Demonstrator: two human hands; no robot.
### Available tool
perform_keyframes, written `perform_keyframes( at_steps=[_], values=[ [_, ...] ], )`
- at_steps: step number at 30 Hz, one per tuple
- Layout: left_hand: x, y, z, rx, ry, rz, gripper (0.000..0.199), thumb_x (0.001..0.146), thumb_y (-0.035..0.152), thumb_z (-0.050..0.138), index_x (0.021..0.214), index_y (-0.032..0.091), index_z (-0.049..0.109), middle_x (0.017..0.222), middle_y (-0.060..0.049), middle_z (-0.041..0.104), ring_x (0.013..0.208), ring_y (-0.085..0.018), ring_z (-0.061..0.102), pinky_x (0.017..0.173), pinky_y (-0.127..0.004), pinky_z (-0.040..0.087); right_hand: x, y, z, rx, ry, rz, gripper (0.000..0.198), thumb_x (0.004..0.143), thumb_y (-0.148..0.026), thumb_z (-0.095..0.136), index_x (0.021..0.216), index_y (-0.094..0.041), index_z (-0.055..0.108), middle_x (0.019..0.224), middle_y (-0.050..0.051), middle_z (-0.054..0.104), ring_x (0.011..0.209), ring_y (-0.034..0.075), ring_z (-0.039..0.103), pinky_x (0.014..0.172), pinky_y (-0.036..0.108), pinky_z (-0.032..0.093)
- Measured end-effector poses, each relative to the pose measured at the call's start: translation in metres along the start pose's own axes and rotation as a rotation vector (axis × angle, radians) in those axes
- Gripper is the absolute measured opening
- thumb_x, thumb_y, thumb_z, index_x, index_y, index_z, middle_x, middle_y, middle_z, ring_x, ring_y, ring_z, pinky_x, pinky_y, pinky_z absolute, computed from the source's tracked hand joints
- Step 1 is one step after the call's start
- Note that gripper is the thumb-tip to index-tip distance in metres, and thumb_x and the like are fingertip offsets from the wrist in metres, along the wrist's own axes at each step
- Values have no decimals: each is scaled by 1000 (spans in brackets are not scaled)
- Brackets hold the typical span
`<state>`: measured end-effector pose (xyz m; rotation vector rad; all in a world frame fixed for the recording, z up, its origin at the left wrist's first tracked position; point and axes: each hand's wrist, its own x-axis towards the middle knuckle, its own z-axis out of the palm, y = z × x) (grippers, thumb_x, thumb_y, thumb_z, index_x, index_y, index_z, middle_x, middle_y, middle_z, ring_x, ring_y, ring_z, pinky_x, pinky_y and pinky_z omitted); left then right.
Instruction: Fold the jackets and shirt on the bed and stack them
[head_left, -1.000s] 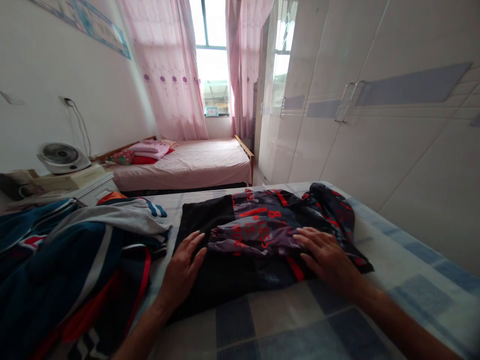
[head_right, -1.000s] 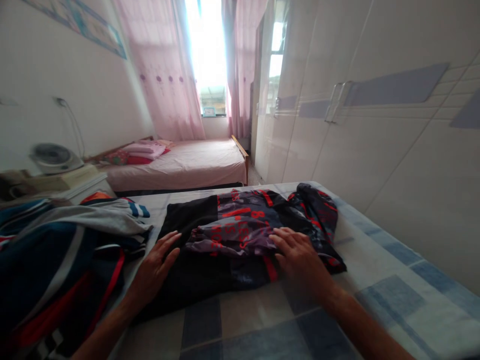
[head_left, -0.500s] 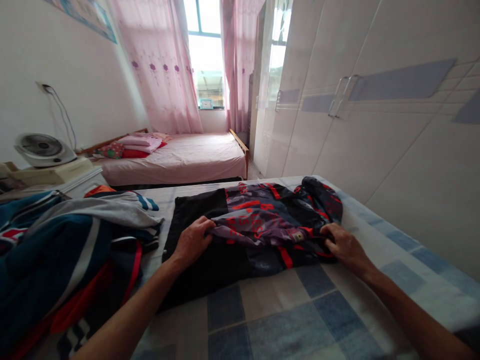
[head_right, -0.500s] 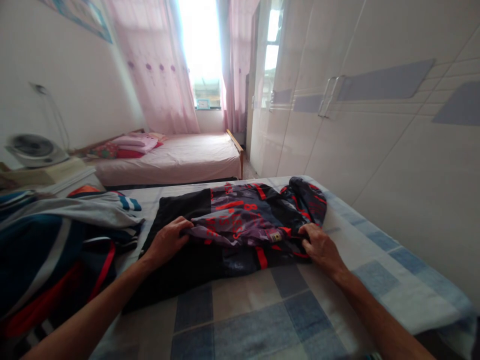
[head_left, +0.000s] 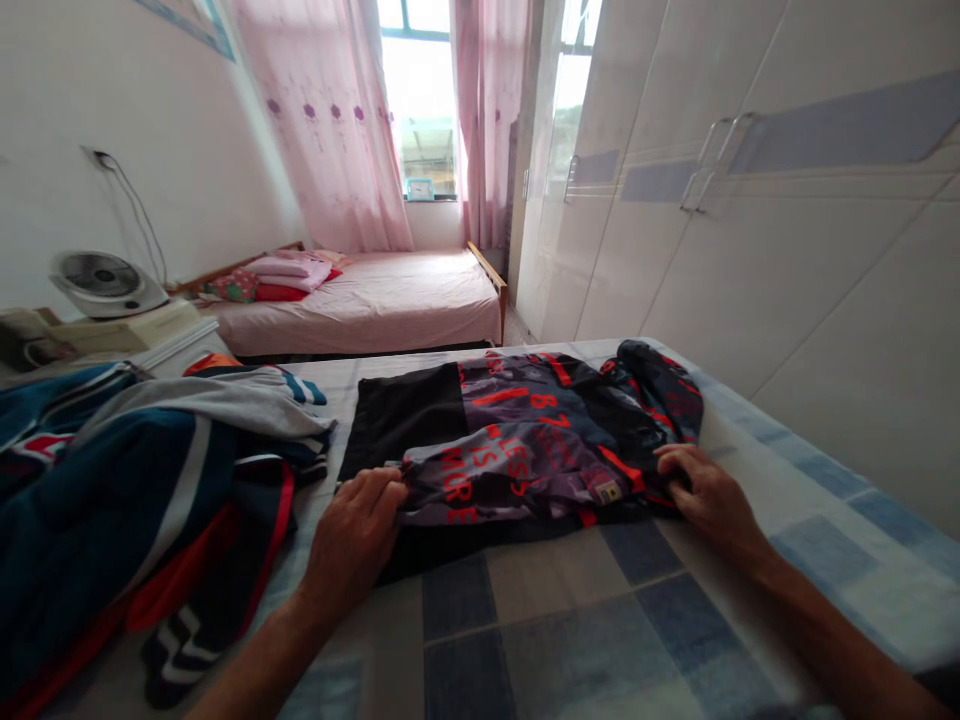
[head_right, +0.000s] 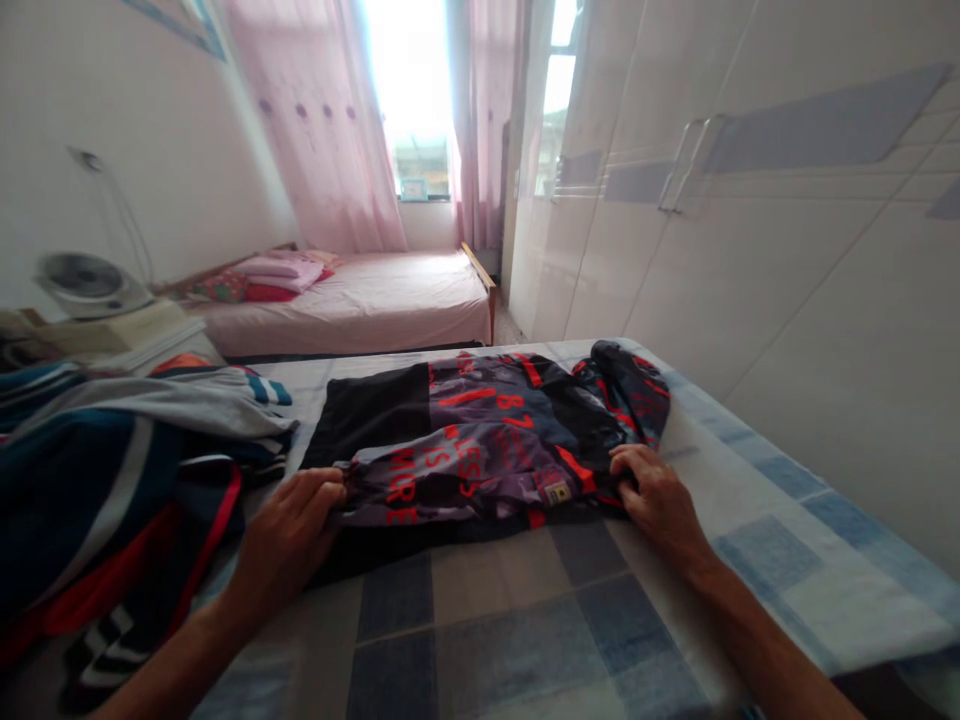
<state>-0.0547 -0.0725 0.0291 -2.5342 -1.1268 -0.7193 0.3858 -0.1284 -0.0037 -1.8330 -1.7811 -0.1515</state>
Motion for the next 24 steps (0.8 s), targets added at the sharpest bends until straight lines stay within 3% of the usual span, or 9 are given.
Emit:
perform_keyframes(
  at_steps=[5, 7, 10, 13, 16, 18, 20, 24],
  values=[
    [-3, 0, -17, -178, -298, -93, 29, 68, 1, 45, 88, 20, 56, 104, -7, 60, 96, -23, 56, 81, -37, 48, -4, 1, -16, 41, -168, -38, 17, 64, -15, 42, 73, -22, 56, 103, 6, 64, 98, 23, 59, 89, 37, 45],
    [4, 2, -29, -290, -275, -146, 30, 72, 7, 47, 96, 21, 56, 115, -6, 57, 104, -20, 55, 88, -34, 47, 6, -11, -29, 85, -178, -28, 25, 66, -16, 42, 82, -22, 60, 110, 6, 63, 104, 23, 58, 92, 38, 44],
    [36, 15, -38, -353, -119, -209, 28, 82, 18, 45, 108, 21, 56, 125, -7, 54, 111, -19, 54, 94, -34, 45, 35, -56, -38, 115, -54, -29, 29, 81, -25, 40, 103, -22, 59, 121, 7, 58, 114, 23, 53, 99, 41, 39],
    [69, 36, -20, -297, -105, -109, 34, 87, 23, 42, 119, 21, 54, 133, -8, 51, 124, -22, 45, 103, -39, 38, 61, -116, -18, 123, -52, -233, 36, 90, -32, 37, 120, -21, 53, 134, 8, 50, 126, 21, 42, 107, 41, 31],
    [73, 46, 20, -177, -223, 12, 42, 90, 25, 41, 131, 27, 46, 143, -5, 41, 134, -25, 31, 108, -50, 28, 64, -151, 23, 36, -170, -427, 42, 91, -37, 40, 131, -25, 47, 144, 4, 38, 136, 22, 27, 109, 45, 24],
    [58, 39, 44, -125, -300, 0, 46, 91, 31, 41, 136, 27, 40, 145, -4, 38, 135, -26, 28, 108, -51, 26, 58, -148, 48, -37, -279, -460, 45, 91, -42, 40, 134, -29, 43, 146, 2, 35, 137, 23, 24, 109, 47, 22],
    [38, 25, 57, -91, -344, -69, 51, 91, 43, 39, 139, 26, 37, 145, -4, 37, 135, -26, 29, 108, -51, 26, 49, -126, 63, -101, -349, -394, 49, 91, -47, 36, 137, -29, 39, 147, 2, 33, 136, 23, 25, 108, 48, 24],
    [18, 1, 47, -91, -433, -196, 54, 90, 51, 33, 138, 26, 38, 145, -4, 37, 136, -27, 28, 107, -55, 26, 43, -72, 60, -188, -356, -206, 54, 92, -50, 31, 138, -24, 39, 147, 6, 32, 135, 25, 28, 105, 48, 30]
  ],
)
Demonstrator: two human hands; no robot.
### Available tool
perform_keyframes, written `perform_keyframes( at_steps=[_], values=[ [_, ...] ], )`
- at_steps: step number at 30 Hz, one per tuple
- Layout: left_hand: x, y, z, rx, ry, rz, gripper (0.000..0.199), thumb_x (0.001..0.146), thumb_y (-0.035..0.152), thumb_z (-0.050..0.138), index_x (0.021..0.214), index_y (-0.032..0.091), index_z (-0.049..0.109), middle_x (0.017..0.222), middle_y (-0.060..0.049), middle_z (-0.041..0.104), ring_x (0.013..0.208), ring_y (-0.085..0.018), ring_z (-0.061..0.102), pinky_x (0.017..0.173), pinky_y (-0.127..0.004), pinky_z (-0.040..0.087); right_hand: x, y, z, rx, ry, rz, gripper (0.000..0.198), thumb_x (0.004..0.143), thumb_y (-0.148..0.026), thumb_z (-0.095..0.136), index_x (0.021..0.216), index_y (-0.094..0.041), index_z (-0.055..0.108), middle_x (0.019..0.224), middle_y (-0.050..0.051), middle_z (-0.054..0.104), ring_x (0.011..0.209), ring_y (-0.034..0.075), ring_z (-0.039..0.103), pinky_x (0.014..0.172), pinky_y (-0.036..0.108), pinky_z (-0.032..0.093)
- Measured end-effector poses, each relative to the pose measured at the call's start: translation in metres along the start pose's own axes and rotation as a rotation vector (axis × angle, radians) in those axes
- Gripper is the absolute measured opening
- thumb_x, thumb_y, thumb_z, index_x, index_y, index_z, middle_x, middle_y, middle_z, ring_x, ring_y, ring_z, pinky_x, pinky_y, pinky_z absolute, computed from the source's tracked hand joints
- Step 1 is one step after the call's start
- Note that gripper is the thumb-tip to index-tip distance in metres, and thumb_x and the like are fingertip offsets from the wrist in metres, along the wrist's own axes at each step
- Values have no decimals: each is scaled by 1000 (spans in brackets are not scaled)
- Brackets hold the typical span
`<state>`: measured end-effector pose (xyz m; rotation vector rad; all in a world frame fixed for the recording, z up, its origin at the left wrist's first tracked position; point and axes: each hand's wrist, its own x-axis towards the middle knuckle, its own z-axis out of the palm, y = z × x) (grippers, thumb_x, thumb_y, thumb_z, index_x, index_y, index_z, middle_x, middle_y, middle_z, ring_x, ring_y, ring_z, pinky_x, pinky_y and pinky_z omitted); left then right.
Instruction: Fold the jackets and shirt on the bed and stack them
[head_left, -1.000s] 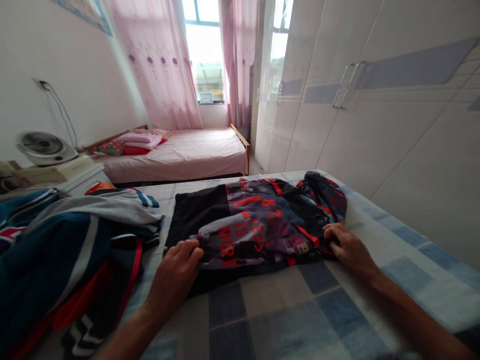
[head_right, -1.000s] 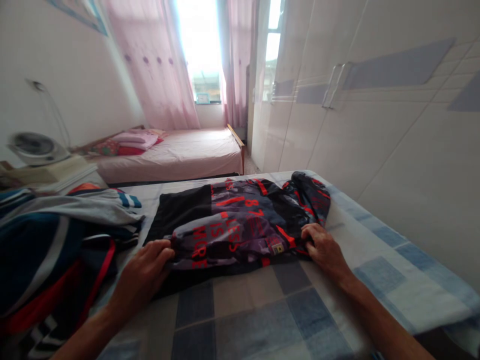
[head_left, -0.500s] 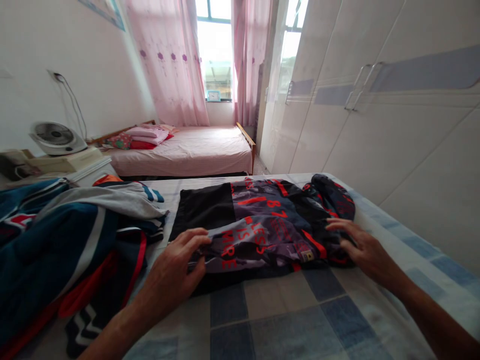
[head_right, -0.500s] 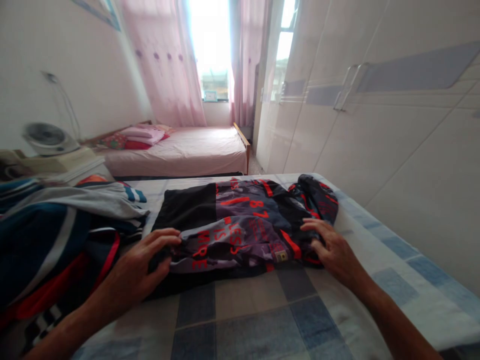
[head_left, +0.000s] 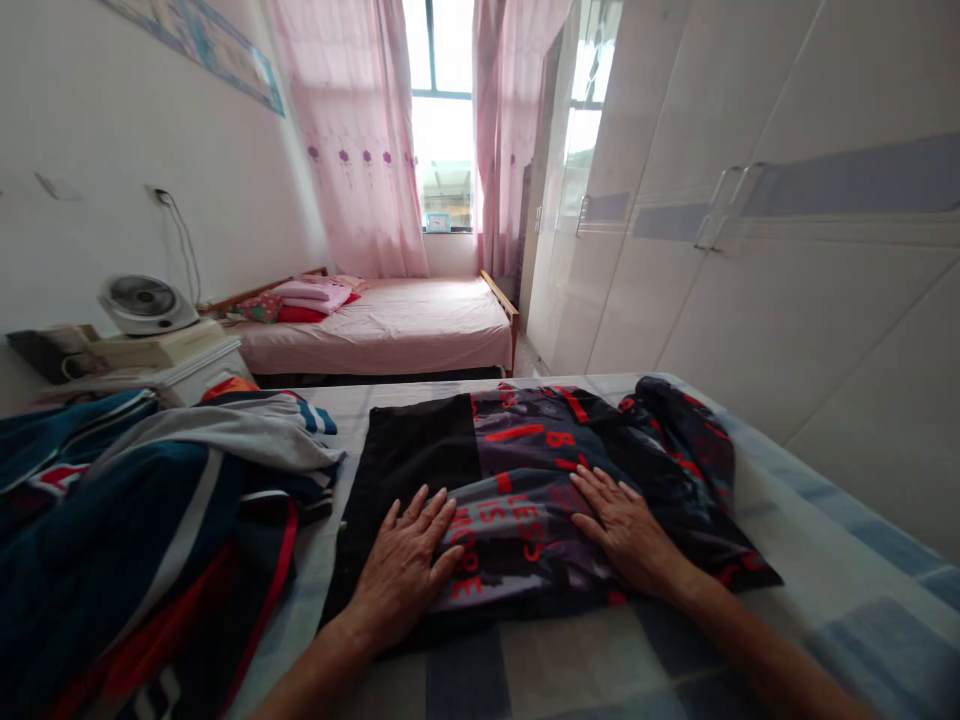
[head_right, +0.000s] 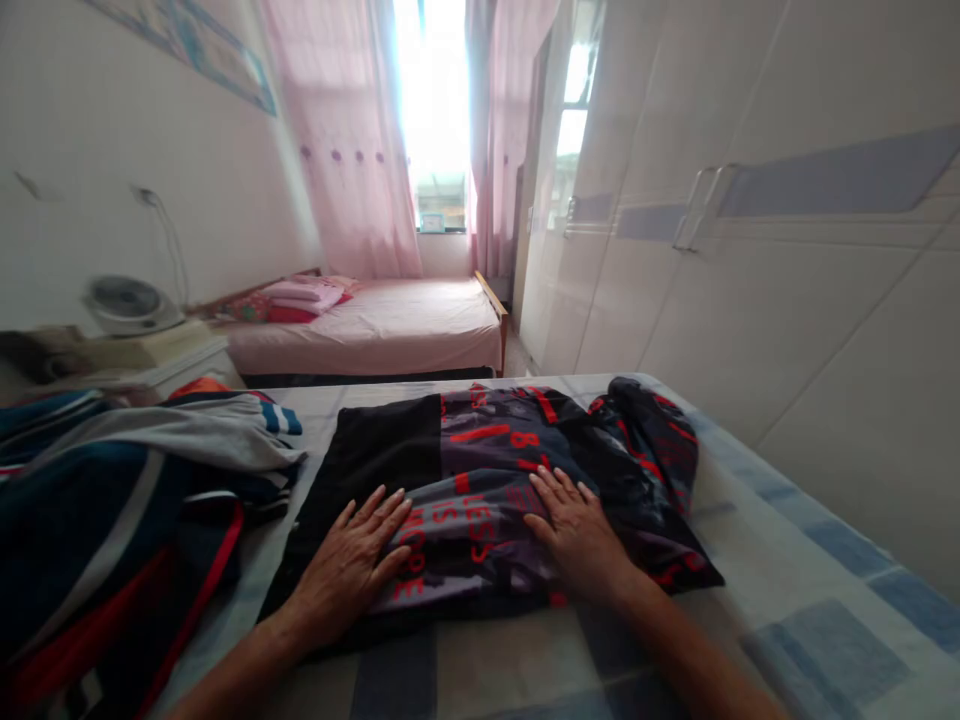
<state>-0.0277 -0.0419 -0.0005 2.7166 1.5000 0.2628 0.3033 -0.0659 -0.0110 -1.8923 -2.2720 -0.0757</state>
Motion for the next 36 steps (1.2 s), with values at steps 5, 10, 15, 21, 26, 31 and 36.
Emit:
perform_keyframes(
  at_steps=[5, 10, 15, 21, 26, 31, 36],
  values=[
    [30, 17, -37, -61, -28, 14, 49, 92, 49, 29, 130, 26, 49, 142, -4, 43, 134, -26, 32, 107, -53, 26, 23, 15, -26, 35, 22, -11, 54, 92, -48, 28, 134, -18, 46, 141, 11, 41, 132, 24, 35, 106, 44, 31],
    [92, 31, -25, -59, 75, 130, 55, 91, 52, 29, 139, 25, 34, 149, -4, 29, 138, -25, 21, 109, -52, 21, 80, -24, -25, 59, 47, -148, 55, 92, -51, 30, 140, -25, 36, 148, 6, 30, 137, 22, 23, 110, 43, 23],
    [114, -19, 12, 46, -10, -24, 50, 92, 45, 32, 139, 28, 35, 147, -3, 33, 137, -23, 26, 108, -47, 25, 117, 7, 0, 36, -89, -173, 54, 90, -52, 33, 138, -27, 40, 146, 3, 35, 135, 21, 28, 109, 42, 23],
    [132, -90, -1, 192, 137, -390, 45, 87, 18, 33, 130, 16, 48, 141, -17, 41, 133, -34, 29, 103, -60, 21, 159, 100, -18, -25, 12, 152, 43, 91, -32, 32, 118, -13, 58, 123, 14, 58, 113, 24, 53, 97, 37, 38],
    [166, -110, -12, 220, 74, -435, 52, 82, 15, 44, 133, 20, 43, 143, -15, 38, 135, -33, 25, 103, -60, 20, 202, 114, -15, -44, 43, 313, 45, 90, -31, 31, 123, -11, 54, 128, 17, 54, 118, 28, 49, 94, 41, 39],
    [179, -125, -24, 224, -106, -392, 43, 83, 24, 56, 125, 20, 49, 125, -10, 55, 122, -27, 45, 99, -53, 34, 221, 110, 2, 0, -10, 374, 32, 78, -25, 48, 105, -15, 63, 108, 13, 65, 99, 24, 60, 80, 34, 44],
    [172, -129, -45, 278, -104, -346, 18, 86, 28, 53, 98, 16, 60, 104, -6, 61, 99, -20, 57, 87, -41, 45, 217, 109, -12, 67, 57, 329, 25, 74, -18, 47, 91, -15, 65, 94, 11, 69, 89, 21, 63, 75, 26, 44]
  ],
)
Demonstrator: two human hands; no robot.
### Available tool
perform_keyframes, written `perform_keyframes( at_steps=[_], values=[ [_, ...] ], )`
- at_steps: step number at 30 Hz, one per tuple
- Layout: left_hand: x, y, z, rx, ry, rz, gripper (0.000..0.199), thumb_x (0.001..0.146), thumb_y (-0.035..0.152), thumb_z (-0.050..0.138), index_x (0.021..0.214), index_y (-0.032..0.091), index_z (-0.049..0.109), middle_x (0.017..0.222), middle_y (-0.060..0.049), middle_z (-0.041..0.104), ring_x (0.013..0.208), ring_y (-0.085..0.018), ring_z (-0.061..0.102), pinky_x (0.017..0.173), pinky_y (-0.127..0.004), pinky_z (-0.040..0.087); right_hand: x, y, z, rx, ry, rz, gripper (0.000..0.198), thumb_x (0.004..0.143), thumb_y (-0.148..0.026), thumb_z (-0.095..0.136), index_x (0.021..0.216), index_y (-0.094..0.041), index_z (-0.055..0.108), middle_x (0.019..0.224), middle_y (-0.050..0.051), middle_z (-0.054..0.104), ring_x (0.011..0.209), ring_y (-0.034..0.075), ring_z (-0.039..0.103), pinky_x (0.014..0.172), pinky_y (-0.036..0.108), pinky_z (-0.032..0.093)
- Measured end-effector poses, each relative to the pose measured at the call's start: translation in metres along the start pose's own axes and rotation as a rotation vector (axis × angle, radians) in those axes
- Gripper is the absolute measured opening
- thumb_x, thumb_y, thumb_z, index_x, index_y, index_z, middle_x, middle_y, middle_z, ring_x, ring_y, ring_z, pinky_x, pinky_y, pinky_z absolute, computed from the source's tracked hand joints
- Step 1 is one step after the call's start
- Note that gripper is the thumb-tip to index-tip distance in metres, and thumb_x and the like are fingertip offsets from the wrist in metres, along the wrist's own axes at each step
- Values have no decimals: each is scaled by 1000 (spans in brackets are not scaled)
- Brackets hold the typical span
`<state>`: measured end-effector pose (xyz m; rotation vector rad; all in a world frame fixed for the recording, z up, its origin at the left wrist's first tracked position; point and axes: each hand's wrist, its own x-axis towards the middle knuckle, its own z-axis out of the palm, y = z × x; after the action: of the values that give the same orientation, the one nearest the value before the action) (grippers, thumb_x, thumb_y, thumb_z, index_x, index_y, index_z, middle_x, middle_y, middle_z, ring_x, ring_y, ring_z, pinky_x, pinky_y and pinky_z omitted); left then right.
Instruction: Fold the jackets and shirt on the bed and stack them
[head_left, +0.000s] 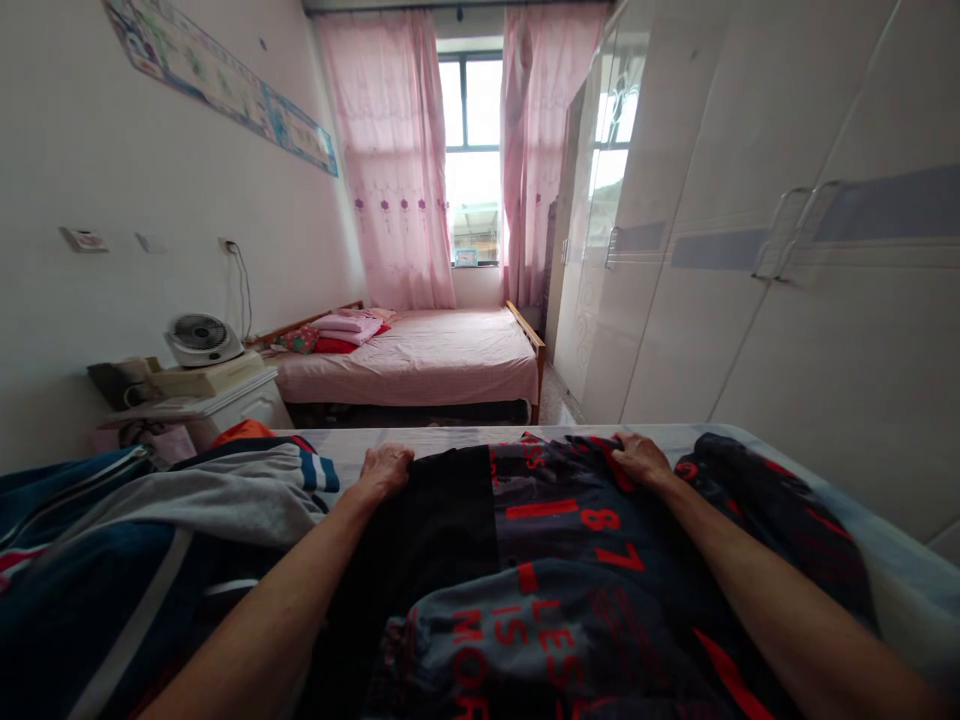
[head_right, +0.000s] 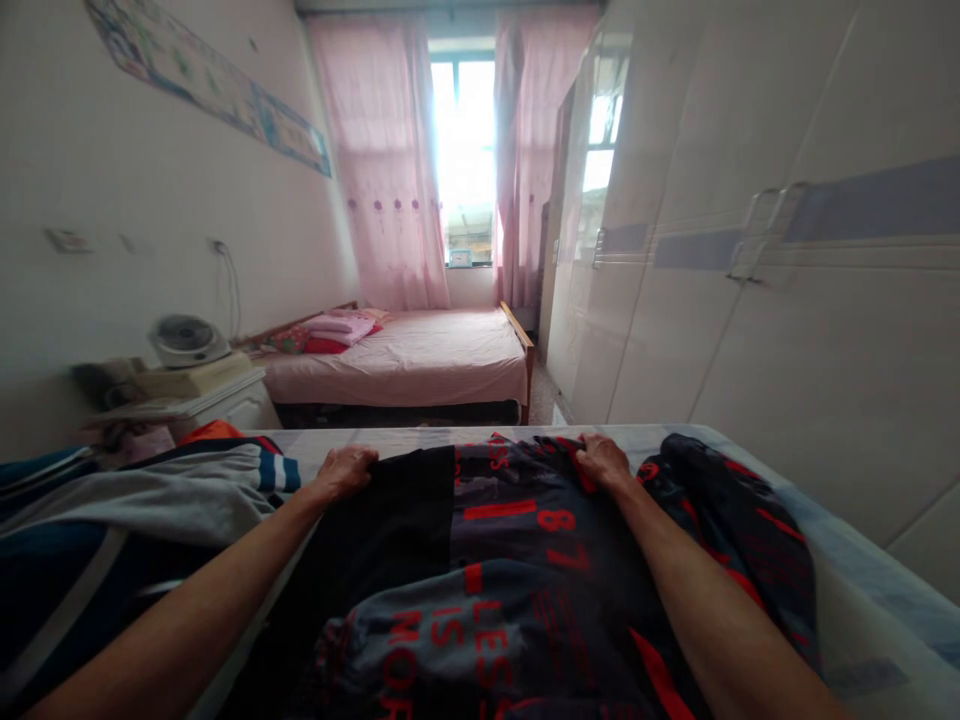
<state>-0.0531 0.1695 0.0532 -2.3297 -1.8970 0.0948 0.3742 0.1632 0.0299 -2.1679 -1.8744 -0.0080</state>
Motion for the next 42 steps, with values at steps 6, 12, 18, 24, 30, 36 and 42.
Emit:
perform_keyframes(
  at_steps=[6, 12, 18, 24, 30, 36, 42],
  values=[
    [-40, -2, -32, 20, 161, 70, 25, 79, 5, 43, 95, 19, 56, 107, -8, 55, 100, -19, 55, 80, -30, 44, -40, 6, -44, 106, 137, -51, 26, 79, -27, 42, 100, -20, 56, 96, 6, 67, 88, 18, 62, 77, 23, 43],
    [-115, 6, -30, 41, 160, 213, 25, 84, 4, 37, 93, 18, 56, 97, -8, 57, 92, -20, 56, 80, -32, 43, -116, 30, -49, 298, 144, -72, 21, 75, -37, 48, 88, -22, 55, 77, 3, 66, 72, 20, 62, 67, 28, 46],
    [-156, 20, -5, 60, 61, 300, 25, 81, 2, 42, 93, 17, 59, 97, -8, 61, 88, -21, 58, 74, -32, 45, -156, 51, -21, 228, -21, -166, 13, 67, -25, 46, 79, -25, 53, 75, 0, 64, 70, 20, 61, 65, 30, 45],
    [-170, 15, -11, 50, 51, 273, 26, 78, 3, 44, 94, 17, 60, 98, -9, 61, 90, -22, 58, 75, -33, 45, -153, 58, -24, 174, 22, -127, 21, 67, -19, 44, 84, -24, 55, 81, 2, 66, 76, 20, 63, 70, 29, 44],
    [-169, 25, -34, -23, 121, 221, 26, 79, 7, 42, 93, 17, 61, 98, -9, 62, 91, -22, 60, 77, -33, 46, -140, 36, -41, 114, -5, -128, 31, 68, -14, 40, 89, -21, 62, 96, 5, 68, 87, 19, 64, 80, 28, 45],
    [-147, 103, -35, -235, 312, 220, 38, 89, 33, 40, 121, 19, 54, 131, -11, 52, 123, -26, 45, 101, -42, 34, -100, -18, -40, 65, -23, -76, 34, 81, -22, 41, 107, -15, 62, 114, 10, 64, 106, 20, 58, 90, 27, 41],
    [-143, 127, 34, -329, 289, 126, 50, 89, 44, 38, 134, 24, 45, 141, -11, 44, 130, -30, 37, 106, -55, 23, -78, -24, -19, -33, -131, 32, 28, 91, -34, 43, 95, -15, 64, 96, 9, 67, 88, 17, 63, 80, 31, 47]
  ],
)
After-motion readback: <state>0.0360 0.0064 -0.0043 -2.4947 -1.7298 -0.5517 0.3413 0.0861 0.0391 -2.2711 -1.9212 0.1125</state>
